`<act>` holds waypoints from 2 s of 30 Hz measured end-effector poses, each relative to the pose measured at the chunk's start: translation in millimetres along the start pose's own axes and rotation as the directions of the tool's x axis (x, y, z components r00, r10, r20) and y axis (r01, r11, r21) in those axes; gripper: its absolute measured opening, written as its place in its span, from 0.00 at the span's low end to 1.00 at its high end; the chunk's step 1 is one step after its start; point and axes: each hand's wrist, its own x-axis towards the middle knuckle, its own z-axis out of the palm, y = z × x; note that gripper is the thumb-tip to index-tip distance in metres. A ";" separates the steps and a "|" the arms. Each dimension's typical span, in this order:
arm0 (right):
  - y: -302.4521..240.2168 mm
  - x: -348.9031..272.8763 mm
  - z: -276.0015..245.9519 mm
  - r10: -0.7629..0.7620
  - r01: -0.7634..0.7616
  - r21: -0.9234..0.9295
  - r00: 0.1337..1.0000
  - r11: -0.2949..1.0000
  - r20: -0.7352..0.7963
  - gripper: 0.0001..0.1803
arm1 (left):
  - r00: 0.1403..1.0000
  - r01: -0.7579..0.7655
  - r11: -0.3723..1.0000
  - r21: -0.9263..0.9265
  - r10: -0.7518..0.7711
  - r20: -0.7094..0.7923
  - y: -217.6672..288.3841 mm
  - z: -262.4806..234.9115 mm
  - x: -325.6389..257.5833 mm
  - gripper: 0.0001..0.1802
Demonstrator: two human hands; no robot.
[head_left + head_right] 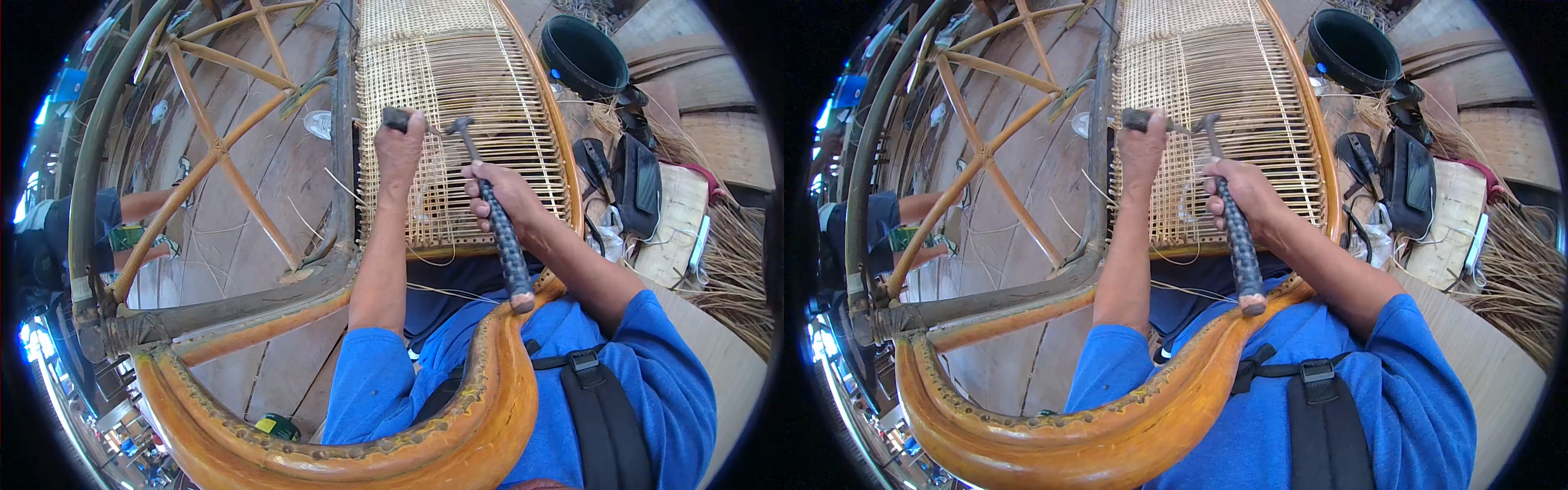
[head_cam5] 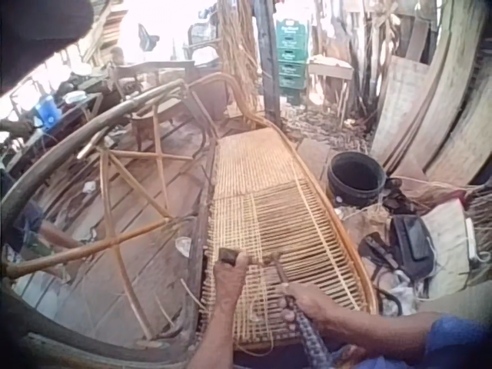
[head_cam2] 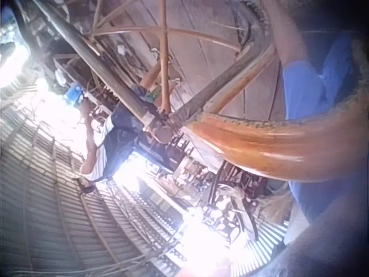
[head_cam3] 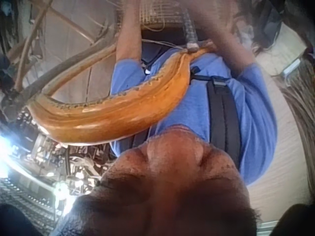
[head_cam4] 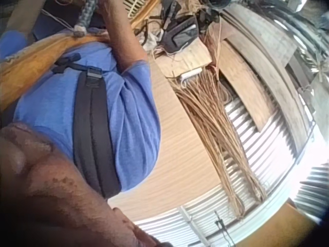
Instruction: Repairing a rattan sofa by weaving new rattan strips into the seat frame and securing them with tools.
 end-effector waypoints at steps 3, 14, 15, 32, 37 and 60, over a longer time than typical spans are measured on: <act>-4.7 -0.9 -5.6 -0.096 0.097 0.024 0.994 0.995 -0.042 0.12 | 0.999 0.040 0.998 -0.043 -0.040 -0.007 5.6 -1.7 4.3 0.10; 0.0 12.5 4.0 -0.076 0.084 0.201 0.996 0.976 -0.048 0.11 | 0.997 -0.069 0.990 0.126 0.065 0.037 -6.9 7.5 4.3 0.09; -2.3 11.1 2.6 -0.057 0.057 0.146 0.998 0.988 -0.007 0.11 | 0.995 -0.095 0.984 0.151 0.092 0.029 -8.0 6.2 4.7 0.09; 6.1 -9.8 -6.6 -0.155 0.157 0.204 0.988 0.966 -0.022 0.11 | 0.996 0.044 0.995 0.085 -0.051 0.076 0.0 -2.4 -10.2 0.10; 0.0 -10.5 -7.3 -0.004 0.002 0.039 0.999 0.999 0.043 0.13 | 0.998 -0.016 0.980 0.197 0.004 0.061 8.7 -0.1 -12.1 0.10; 5.8 -18.4 -10.9 0.057 -0.056 -0.019 0.997 0.998 0.060 0.14 | 0.995 -0.061 0.952 0.299 0.033 0.098 17.1 4.5 -28.4 0.10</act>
